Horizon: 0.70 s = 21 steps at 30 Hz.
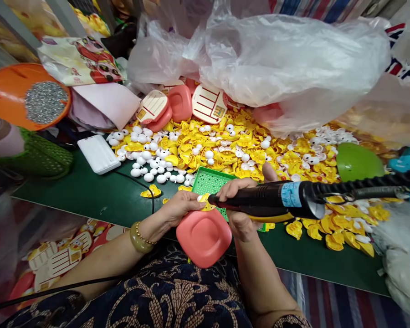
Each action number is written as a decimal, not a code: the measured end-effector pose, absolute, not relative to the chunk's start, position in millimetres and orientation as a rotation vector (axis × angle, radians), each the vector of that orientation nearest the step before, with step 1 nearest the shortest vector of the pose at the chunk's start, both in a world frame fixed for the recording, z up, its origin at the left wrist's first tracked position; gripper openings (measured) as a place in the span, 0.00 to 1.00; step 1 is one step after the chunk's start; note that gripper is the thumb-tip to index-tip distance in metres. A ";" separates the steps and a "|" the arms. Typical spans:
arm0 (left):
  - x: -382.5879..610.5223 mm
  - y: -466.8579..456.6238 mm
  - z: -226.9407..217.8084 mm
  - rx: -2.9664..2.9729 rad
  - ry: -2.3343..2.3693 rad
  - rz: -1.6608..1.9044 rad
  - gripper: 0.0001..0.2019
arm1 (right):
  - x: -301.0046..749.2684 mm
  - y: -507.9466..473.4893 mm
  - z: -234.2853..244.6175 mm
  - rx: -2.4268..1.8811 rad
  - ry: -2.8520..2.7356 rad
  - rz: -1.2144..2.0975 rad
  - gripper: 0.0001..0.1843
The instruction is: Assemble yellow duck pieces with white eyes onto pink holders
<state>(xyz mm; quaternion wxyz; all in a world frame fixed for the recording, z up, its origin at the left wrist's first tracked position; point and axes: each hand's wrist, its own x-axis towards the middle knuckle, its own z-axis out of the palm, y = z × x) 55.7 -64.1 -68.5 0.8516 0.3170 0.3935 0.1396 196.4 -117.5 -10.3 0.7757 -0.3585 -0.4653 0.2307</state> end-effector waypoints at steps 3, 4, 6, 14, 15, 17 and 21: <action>55.1 -64.3 -68.8 0.661 0.823 0.299 0.14 | 193.6 -115.9 -10.1 -0.802 -1.032 0.513 0.26; 54.9 -64.5 -68.7 0.666 0.825 0.301 0.14 | 192.7 -115.6 -10.2 -0.811 -1.041 0.515 0.25; 54.8 -64.9 -68.0 0.686 0.825 0.307 0.14 | 191.8 -115.2 -10.9 -0.814 -1.071 0.545 0.24; 56.1 -68.2 -68.0 0.807 0.856 0.368 0.13 | 197.4 -112.4 -15.6 -0.965 -1.169 0.775 0.26; 56.4 -68.6 -68.4 0.811 0.854 0.367 0.13 | 196.9 -111.9 -15.4 -0.979 -1.168 0.781 0.27; 56.9 -69.0 -68.9 0.813 0.848 0.367 0.13 | 193.6 -110.5 -14.1 -1.001 -1.145 0.759 0.27; 57.1 -68.9 -68.6 0.796 0.841 0.356 0.13 | 182.2 -107.9 -9.3 -1.029 -1.042 0.629 0.22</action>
